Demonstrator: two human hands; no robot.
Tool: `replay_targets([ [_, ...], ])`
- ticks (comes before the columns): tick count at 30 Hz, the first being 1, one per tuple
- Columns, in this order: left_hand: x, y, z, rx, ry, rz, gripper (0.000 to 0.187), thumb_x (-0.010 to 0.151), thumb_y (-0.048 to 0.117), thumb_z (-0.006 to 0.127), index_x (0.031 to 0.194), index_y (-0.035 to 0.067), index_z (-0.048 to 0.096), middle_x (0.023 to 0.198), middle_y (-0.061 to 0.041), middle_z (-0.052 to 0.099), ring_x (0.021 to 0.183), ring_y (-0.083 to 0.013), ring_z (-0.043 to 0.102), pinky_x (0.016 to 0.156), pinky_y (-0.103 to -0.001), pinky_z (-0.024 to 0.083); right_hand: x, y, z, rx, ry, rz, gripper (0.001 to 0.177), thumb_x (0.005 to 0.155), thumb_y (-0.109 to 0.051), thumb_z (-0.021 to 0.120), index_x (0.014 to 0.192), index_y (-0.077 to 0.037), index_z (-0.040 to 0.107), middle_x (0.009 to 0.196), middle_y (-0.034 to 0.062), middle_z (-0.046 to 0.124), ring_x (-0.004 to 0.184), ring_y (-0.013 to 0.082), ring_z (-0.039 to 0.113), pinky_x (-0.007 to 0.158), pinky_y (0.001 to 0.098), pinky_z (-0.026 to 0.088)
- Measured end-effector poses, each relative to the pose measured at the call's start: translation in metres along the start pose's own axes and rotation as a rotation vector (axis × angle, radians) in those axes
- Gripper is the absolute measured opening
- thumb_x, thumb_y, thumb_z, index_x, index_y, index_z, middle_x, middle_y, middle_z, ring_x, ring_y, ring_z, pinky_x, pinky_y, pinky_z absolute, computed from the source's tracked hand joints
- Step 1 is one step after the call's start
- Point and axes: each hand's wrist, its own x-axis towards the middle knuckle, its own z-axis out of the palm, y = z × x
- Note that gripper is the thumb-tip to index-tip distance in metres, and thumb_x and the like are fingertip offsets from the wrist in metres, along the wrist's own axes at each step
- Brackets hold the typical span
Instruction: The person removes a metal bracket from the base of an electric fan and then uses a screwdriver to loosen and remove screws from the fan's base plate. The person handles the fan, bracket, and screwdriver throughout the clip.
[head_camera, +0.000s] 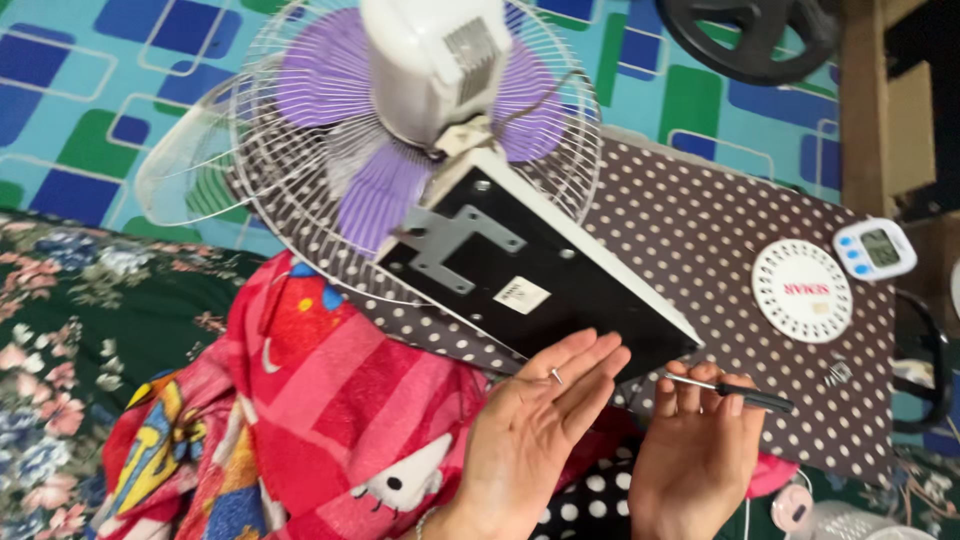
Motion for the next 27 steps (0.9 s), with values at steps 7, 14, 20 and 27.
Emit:
replay_targets([
  [7, 0.032, -0.011, 0.053, -0.211, -0.171, -0.029, 0.075, 0.110, 0.047, 0.029, 0.158, -0.011, 0.025, 0.167, -0.026, 0.026, 0.157, -0.0304, 0.026, 0.129, -0.037, 0.026, 0.010, -0.017, -0.016, 0.050, 0.152, 0.005, 0.018, 0.111, -0.021, 0.054, 0.123, -0.009, 0.059, 0.121, 0.0066, 0.063, 0.122, 0.0242, 0.060, 0.106, 0.0369, 0.046],
  [14, 0.062, -0.039, 0.086, -0.221, -0.293, -0.084, 0.083, 0.108, 0.058, 0.024, 0.162, -0.006, 0.020, 0.172, -0.019, 0.020, 0.161, -0.0260, 0.017, 0.131, -0.039, 0.014, 0.028, -0.018, -0.047, 0.081, 0.247, -0.059, 0.012, 0.112, -0.018, 0.051, 0.117, -0.009, 0.057, 0.120, 0.0080, 0.064, 0.121, 0.0255, 0.060, 0.104, 0.0380, 0.047],
  [20, 0.087, -0.090, 0.083, -0.295, -0.311, -0.255, 0.085, 0.107, 0.061, 0.027, 0.164, -0.002, 0.020, 0.172, -0.017, 0.020, 0.161, -0.0243, 0.017, 0.131, -0.038, 0.014, 0.043, -0.025, -0.101, 0.086, 0.423, -0.122, 0.013, 0.110, -0.017, 0.050, 0.119, -0.010, 0.057, 0.115, 0.0070, 0.063, 0.112, 0.0226, 0.061, 0.100, 0.0375, 0.049],
  [27, 0.153, -0.188, 0.039, 0.133, -0.188, -0.399, 0.055, 0.108, 0.025, 0.035, 0.154, -0.005, 0.035, 0.162, -0.019, 0.037, 0.152, -0.0282, 0.035, 0.126, -0.040, 0.026, 0.077, -0.035, -0.176, -0.066, 0.606, -0.411, 0.009, 0.114, -0.015, 0.047, 0.120, -0.010, 0.052, 0.115, 0.0067, 0.061, 0.107, 0.0196, 0.061, 0.099, 0.0393, 0.051],
])
